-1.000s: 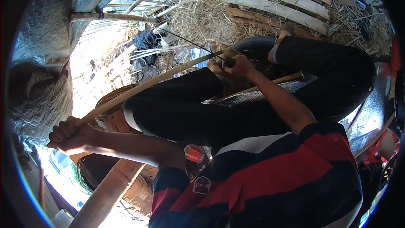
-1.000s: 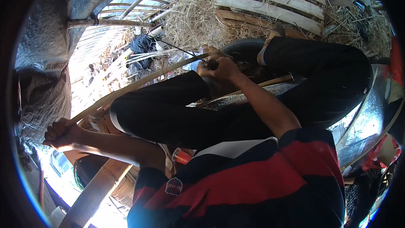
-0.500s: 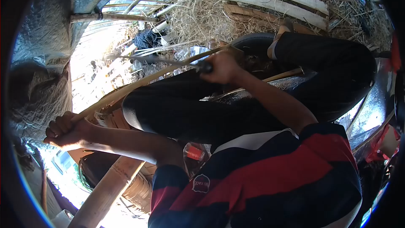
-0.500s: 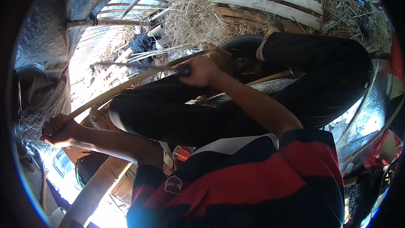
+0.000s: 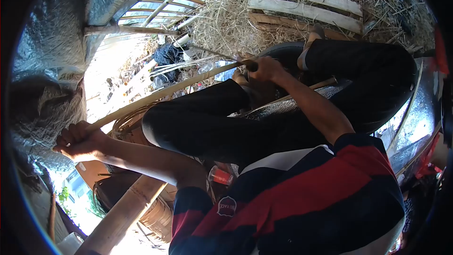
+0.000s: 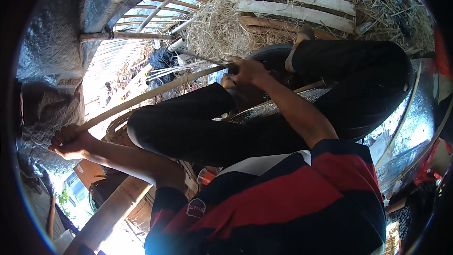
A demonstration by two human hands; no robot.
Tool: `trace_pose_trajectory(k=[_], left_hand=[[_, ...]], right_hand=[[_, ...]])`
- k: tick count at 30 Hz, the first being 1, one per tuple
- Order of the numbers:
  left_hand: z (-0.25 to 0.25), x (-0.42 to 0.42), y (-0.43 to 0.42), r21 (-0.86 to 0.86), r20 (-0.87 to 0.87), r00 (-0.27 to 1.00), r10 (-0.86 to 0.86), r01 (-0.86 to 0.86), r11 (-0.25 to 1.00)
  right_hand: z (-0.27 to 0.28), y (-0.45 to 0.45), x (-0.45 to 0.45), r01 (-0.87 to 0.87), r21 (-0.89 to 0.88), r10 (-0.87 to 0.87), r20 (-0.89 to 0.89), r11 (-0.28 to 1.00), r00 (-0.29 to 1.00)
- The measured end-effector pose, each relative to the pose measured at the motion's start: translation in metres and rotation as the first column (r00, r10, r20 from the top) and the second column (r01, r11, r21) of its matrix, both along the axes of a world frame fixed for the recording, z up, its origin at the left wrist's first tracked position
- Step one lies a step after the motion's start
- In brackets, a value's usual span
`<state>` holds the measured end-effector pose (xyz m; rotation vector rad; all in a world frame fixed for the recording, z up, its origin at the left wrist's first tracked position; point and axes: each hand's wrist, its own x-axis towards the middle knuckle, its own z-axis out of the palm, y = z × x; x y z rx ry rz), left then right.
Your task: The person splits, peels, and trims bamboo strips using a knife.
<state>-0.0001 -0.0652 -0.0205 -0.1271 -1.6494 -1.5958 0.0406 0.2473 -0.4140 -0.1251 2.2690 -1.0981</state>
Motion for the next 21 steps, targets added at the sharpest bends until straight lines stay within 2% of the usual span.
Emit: trace_pose_trajectory(k=[1, 2, 4, 6, 8, 9, 10, 12, 13, 15, 16, 18, 19, 21], left_hand=[[0.000, 0.000, -0.001, -0.005, -0.006, 1.000, 0.014, -0.014, 1.000], [-0.001, 0.001, -0.002, -0.004, -0.003, 1.000, 0.016, -0.016, 1.000], [0.000, 0.001, -0.004, -0.007, -0.002, 0.999, 0.039, -0.039, 0.999], [-0.002, 0.003, -0.004, -0.010, -0.007, 0.998, 0.068, -0.068, 0.998], [-0.006, 0.006, -0.004, -0.008, -0.019, 0.995, 0.094, -0.094, 0.996], [-0.007, 0.009, -0.005, 0.007, -0.016, 0.993, 0.117, -0.117, 0.993], [-0.007, 0.011, -0.005, 0.020, -0.012, 0.991, 0.137, -0.136, 0.990], [-0.008, 0.015, -0.002, 0.004, -0.019, 0.990, 0.136, -0.136, 0.991], [-0.008, 0.015, -0.003, -0.014, -0.020, 0.990, 0.143, -0.143, 0.990], [-0.009, 0.018, -0.004, -0.035, -0.016, 0.987, 0.159, -0.159, 0.987], [-0.010, 0.016, -0.004, 0.025, -0.006, 0.982, 0.191, -0.191, 0.981], [-0.014, 0.014, -0.007, 0.093, -0.013, 0.975, 0.222, -0.220, 0.971], [-0.015, 0.015, -0.012, 0.094, -0.014, 0.986, 0.167, -0.165, 0.982], [-0.012, 0.018, -0.016, 0.084, -0.008, 0.993, 0.116, -0.115, 0.990]], right_hand=[[0.002, -0.015, -0.001, 0.005, -0.128, -0.021, -0.126, 0.992, 0.992], [0.004, -0.022, -0.002, 0.003, -0.127, -0.019, -0.123, 0.992, 0.992], [0.041, -0.025, -0.005, -0.130, -0.443, 0.045, -0.197, 0.887, 0.979], [0.038, -0.024, 0.004, -0.102, -0.496, -0.016, -0.229, 0.862, 0.973], [0.021, -0.002, 0.016, 0.003, -0.378, -0.087, -0.206, 0.926, 0.975], [-0.016, 0.011, 0.025, 0.101, -0.249, -0.112, -0.029, 0.963, 0.993], [-0.059, 0.023, 0.036, 0.179, -0.103, -0.163, 0.144, 0.979, 0.976], [-0.086, 0.052, 0.041, 0.139, 0.298, -0.211, 0.225, 0.945, 0.951], [-0.091, 0.049, 0.038, 0.151, 0.292, -0.222, 0.226, 0.944, 0.949], [-0.096, 0.044, 0.037, 0.182, 0.143, -0.214, 0.260, 0.973, 0.942], [-0.090, 0.034, 0.038, 0.187, 0.143, -0.219, 0.264, 0.972, 0.939], [-0.082, 0.010, 0.028, 0.319, 0.059, -0.321, 0.030, 0.946, 0.947], [-0.089, 0.008, 0.023, 0.319, 0.053, -0.321, 0.026, 0.946, 0.947], [-0.097, 0.005, 0.016, 0.238, -0.034, -0.226, 0.204, 0.971, 0.952]])
